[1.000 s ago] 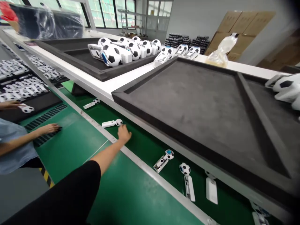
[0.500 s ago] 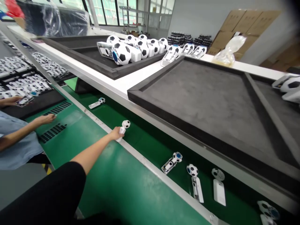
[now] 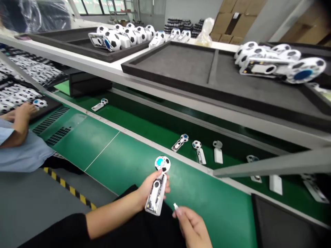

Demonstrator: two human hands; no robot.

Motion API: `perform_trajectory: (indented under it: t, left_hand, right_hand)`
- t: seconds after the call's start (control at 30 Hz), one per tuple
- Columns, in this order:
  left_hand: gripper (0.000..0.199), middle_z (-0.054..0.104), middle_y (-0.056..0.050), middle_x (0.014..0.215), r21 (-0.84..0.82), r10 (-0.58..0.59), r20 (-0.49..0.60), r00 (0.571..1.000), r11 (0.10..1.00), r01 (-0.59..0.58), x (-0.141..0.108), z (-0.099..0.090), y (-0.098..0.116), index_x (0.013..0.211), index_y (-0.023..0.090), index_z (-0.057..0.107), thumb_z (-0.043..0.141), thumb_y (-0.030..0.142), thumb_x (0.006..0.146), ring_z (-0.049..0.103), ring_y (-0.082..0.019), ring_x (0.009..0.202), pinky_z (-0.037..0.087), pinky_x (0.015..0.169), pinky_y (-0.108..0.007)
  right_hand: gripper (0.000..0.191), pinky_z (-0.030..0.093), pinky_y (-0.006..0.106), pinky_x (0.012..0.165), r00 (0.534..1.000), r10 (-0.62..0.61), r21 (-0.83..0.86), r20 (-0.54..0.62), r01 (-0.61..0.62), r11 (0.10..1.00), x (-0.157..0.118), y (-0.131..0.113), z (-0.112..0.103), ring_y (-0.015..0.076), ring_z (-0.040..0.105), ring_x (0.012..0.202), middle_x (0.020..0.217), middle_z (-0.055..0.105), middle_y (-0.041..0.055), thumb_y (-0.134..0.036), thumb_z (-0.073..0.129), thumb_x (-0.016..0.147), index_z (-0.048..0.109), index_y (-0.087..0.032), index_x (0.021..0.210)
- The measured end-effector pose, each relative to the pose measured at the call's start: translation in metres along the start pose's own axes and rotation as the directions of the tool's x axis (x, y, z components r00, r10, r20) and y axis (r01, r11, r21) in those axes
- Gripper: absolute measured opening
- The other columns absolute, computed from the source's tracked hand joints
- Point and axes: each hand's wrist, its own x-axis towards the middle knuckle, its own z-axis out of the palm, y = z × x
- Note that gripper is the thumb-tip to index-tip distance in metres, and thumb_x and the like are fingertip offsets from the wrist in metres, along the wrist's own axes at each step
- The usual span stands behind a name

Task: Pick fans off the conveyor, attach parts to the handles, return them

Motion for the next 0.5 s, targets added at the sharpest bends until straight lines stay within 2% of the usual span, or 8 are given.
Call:
perform_trajectory:
  t: [0.1,0.23,0.3,0.4,0.5]
  left_hand:
    - [0.041,0.052,0.001,0.062,0.039,-0.057,0.062,0.996,0.998,0.054,-0.013,0.018,-0.033,0.081,0.015,0.057,0.069,0.054,0.074,0.05,-0.012,0.051,0.039,0.041,-0.021]
    - [0.05,0.059,-0.002,0.064,0.275,-0.011,0.081,0.997,0.961,-0.012,-0.031,0.033,-0.056,0.083,0.013,0.059,0.073,0.059,0.068,0.053,-0.013,0.048,0.044,0.046,-0.025]
    - [0.052,0.06,-0.002,0.065,0.386,0.032,0.032,0.999,0.922,-0.042,-0.038,0.039,-0.061,0.084,0.014,0.058,0.075,0.059,0.066,0.054,-0.012,0.05,0.043,0.049,-0.025]
    - [0.053,0.061,-0.001,0.067,0.519,0.076,-0.039,0.996,0.854,-0.045,-0.047,0.049,-0.067,0.085,0.014,0.057,0.078,0.058,0.063,0.054,-0.011,0.056,0.042,0.054,-0.024]
    - [0.052,0.06,0.0,0.069,0.627,0.106,-0.044,0.993,0.777,-0.055,-0.054,0.058,-0.072,0.085,0.015,0.057,0.074,0.06,0.066,0.053,-0.011,0.06,0.041,0.057,-0.024]
  right_hand:
    - [0.046,0.049,0.029,0.078,0.995,-0.088,0.067,0.056,0.084,0.994,-0.012,-0.007,0.0,0.021,0.063,0.08,0.079,0.072,0.0047,-0.058,0.052,0.09,0.07,-0.018,0.078]
    - [0.044,0.048,0.029,0.075,0.985,-0.138,0.085,0.101,0.13,0.988,-0.032,-0.003,-0.01,0.0218,0.062,0.076,0.077,0.071,0.006,-0.054,0.051,0.091,0.069,-0.018,0.074]
    - [0.044,0.044,0.028,0.067,0.982,-0.147,0.05,0.121,0.142,0.989,-0.039,0.004,-0.017,0.0194,0.056,0.069,0.069,0.065,0.0043,-0.053,0.051,0.09,0.066,-0.017,0.07]
    - [0.044,0.035,0.027,0.058,0.974,-0.157,-0.016,0.164,0.162,0.987,-0.046,0.014,-0.025,0.0146,0.042,0.06,0.058,0.049,-0.0005,-0.051,0.052,0.09,0.059,-0.016,0.063]
    - [0.045,0.029,0.027,0.056,0.965,-0.166,-0.062,0.204,0.182,0.981,-0.05,0.018,-0.031,0.0127,0.033,0.058,0.057,0.037,-0.0031,-0.049,0.051,0.091,0.052,-0.017,0.058]
